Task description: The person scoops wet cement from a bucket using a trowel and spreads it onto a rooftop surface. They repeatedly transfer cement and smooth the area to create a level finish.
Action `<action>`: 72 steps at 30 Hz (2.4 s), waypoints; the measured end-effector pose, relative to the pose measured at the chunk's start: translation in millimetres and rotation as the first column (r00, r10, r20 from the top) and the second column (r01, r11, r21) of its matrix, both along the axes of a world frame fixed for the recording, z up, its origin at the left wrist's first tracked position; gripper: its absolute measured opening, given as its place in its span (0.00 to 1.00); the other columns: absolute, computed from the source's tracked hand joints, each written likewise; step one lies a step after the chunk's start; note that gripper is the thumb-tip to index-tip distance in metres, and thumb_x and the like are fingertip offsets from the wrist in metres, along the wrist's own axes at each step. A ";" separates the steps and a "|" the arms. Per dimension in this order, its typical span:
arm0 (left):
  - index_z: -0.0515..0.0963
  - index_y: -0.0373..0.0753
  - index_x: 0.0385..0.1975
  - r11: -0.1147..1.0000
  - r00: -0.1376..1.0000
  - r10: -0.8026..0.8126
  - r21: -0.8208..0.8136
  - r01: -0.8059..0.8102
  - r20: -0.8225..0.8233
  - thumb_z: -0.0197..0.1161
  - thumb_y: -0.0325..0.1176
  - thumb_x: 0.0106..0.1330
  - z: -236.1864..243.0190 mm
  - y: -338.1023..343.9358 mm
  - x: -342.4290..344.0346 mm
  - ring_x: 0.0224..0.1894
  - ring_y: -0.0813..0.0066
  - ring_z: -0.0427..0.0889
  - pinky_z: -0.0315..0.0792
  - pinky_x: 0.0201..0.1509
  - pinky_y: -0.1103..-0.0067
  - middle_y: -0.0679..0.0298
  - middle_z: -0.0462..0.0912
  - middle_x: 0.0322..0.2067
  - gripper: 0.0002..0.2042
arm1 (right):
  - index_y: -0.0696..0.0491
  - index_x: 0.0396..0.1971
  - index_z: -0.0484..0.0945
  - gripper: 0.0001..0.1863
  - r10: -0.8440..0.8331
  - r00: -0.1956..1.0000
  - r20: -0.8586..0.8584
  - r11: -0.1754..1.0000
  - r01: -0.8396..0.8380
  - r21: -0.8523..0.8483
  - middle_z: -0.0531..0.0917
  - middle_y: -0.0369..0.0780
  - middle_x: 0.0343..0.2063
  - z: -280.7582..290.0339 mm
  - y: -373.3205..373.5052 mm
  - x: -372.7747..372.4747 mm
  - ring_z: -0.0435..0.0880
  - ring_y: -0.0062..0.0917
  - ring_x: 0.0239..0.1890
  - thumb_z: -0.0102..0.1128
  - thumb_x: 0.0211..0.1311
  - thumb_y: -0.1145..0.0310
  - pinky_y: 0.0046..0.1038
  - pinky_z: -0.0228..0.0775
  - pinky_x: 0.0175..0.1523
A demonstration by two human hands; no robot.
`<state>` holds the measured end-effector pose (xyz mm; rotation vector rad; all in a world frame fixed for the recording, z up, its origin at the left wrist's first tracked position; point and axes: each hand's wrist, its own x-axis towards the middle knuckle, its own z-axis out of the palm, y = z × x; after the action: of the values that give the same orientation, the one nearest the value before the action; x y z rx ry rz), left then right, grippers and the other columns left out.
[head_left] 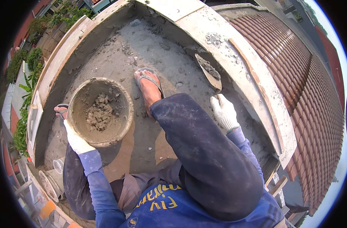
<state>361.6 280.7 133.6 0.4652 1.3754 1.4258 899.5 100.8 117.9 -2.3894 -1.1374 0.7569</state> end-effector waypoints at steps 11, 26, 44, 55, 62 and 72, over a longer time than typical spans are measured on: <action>0.74 0.39 0.76 0.996 0.997 0.070 -0.047 -0.071 -0.020 0.54 0.55 0.88 3.5 -7.2 10.3 0.71 0.61 0.80 0.73 0.77 0.63 0.59 0.80 0.72 0.29 | 0.57 0.46 0.79 0.20 -0.211 0.795 -0.568 0.951 0.301 0.067 0.82 0.38 0.29 -44.9 101.4 3.1 0.83 0.23 0.20 0.56 0.86 0.52 0.30 0.78 0.25; 0.73 0.36 0.76 0.996 0.994 0.078 -0.048 -0.074 0.083 0.56 0.55 0.87 6.4 -8.0 12.6 0.69 0.62 0.80 0.72 0.76 0.65 0.58 0.80 0.71 0.31 | 0.54 0.46 0.82 0.23 0.043 0.995 -0.085 0.989 -0.054 -0.135 0.86 0.41 0.30 -39.4 -7.9 38.5 0.89 0.26 0.28 0.54 0.84 0.47 0.34 0.79 0.31; 0.75 0.33 0.74 0.999 0.995 -0.046 0.002 0.046 0.091 0.54 0.54 0.89 13.1 -3.9 16.1 0.64 0.63 0.84 0.79 0.70 0.65 0.56 0.83 0.68 0.30 | 0.55 0.48 0.82 0.17 -0.296 0.905 -0.305 0.938 0.335 0.085 0.82 0.37 0.26 -0.7 -76.9 42.6 0.81 0.21 0.21 0.56 0.86 0.54 0.28 0.74 0.27; 0.56 0.34 0.83 1.000 0.853 -0.007 -0.020 -0.004 -0.523 0.67 0.46 0.83 -30.4 86.2 -9.1 0.62 0.64 0.85 0.82 0.65 0.71 0.50 0.71 0.75 0.39 | 0.57 0.48 0.84 0.11 0.232 0.885 0.405 0.920 -0.335 0.205 0.88 0.49 0.36 198.0 36.9 -33.7 0.89 0.43 0.37 0.71 0.73 0.67 0.40 0.80 0.46; 0.81 0.27 0.69 0.930 0.911 -0.312 0.109 0.351 -0.272 0.62 0.35 0.85 -46.9 69.8 -17.4 0.65 0.71 0.86 0.76 0.72 0.75 0.55 0.88 0.64 0.21 | 0.54 0.46 0.81 0.14 0.928 0.308 0.209 0.338 -0.933 -0.125 0.87 0.51 0.29 135.5 143.1 -150.7 0.91 0.52 0.33 0.63 0.76 0.57 0.50 0.83 0.42; 0.85 0.26 0.62 0.904 0.823 -0.285 0.148 0.401 -0.491 0.66 0.37 0.82 22.9 28.8 44.3 0.55 0.72 0.88 0.79 0.63 0.76 0.56 0.93 0.54 0.20 | 0.54 0.59 0.84 0.19 0.878 0.251 0.408 0.346 -0.921 -0.178 0.88 0.49 0.49 80.9 210.1 -155.5 0.90 0.44 0.54 0.68 0.73 0.63 0.46 0.84 0.56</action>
<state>405.9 309.5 156.5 1.2227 1.3859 1.2247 744.0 310.9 198.8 -1.5976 -2.7975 0.3676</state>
